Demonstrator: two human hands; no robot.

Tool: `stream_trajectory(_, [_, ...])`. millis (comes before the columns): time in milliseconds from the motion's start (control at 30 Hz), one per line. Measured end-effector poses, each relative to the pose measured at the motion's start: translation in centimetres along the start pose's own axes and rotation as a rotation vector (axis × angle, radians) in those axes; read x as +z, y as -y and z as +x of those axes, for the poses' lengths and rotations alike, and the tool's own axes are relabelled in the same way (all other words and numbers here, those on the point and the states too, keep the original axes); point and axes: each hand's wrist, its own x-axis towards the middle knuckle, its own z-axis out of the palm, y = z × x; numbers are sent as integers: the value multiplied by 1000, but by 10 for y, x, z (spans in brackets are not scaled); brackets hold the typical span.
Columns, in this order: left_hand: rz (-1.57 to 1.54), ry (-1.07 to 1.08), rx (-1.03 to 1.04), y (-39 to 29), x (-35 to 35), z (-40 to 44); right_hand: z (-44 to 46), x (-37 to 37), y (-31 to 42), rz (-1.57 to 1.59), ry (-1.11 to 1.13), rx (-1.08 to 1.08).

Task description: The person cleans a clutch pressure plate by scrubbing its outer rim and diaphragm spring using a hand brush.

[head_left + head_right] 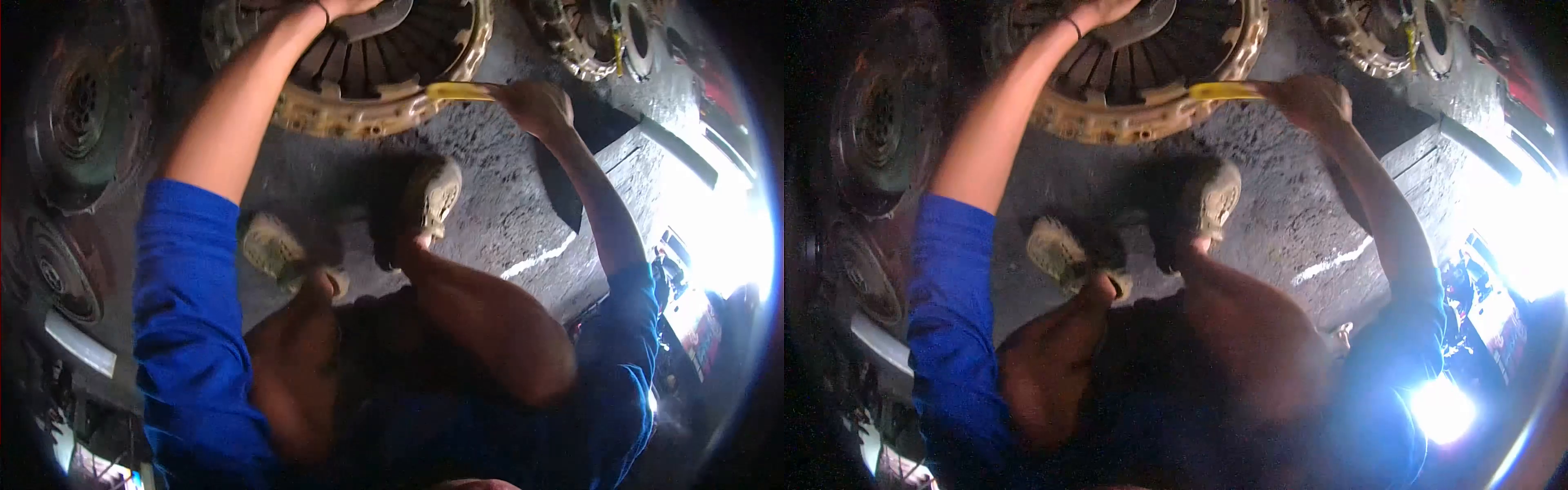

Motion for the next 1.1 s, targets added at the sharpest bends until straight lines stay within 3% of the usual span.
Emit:
stream_trajectory(67, [13,100,-30,-9,-14,-1,-27,-32,-28,-101,37,235])
stream_trajectory(100, [-43,39,-7,3,-1,-10,-17,12,-49,232,-105,3])
stream_trajectory(167, [-31,-140,139,5,9,-4,-13,36,-55,284,-299,-199])
stream_trajectory(233, [-110,-56,201,10,7,1,3,4,32,-222,162,-43])
stream_trajectory(267, [-118,-160,198,0,8,-3,-7,-8,60,-69,130,-95])
stream_trajectory(333, [-30,-62,88,-21,-11,-2,-31,-34,118,235,94,-211])
stream_trajectory(400, [-31,-48,111,-14,-8,-1,-32,-49,103,162,175,-94])
stream_trajectory(500, [16,-43,117,-8,-3,-1,-57,-53,32,6,197,253])
stream_trajectory(533, [43,-58,132,-13,-5,-3,-84,-78,8,56,158,269])
stream_trajectory(600, [26,-113,136,-15,-6,-4,-79,-33,-76,-151,48,235])
stream_trajectory(700, [8,-83,109,-22,-11,-3,-95,-40,-73,-103,-30,466])
stream_trajectory(767, [13,-80,138,-20,-9,-3,-88,-34,-41,-26,-17,268])
stream_trajectory(867, [19,-106,175,-18,-8,-2,-54,-40,70,160,199,249])
stream_trajectory(933, [26,-117,199,-20,-13,-1,-33,-18,106,353,85,-64])
stream_trajectory(1100, [-20,-49,155,-21,-17,-8,-52,-49,43,66,161,260])
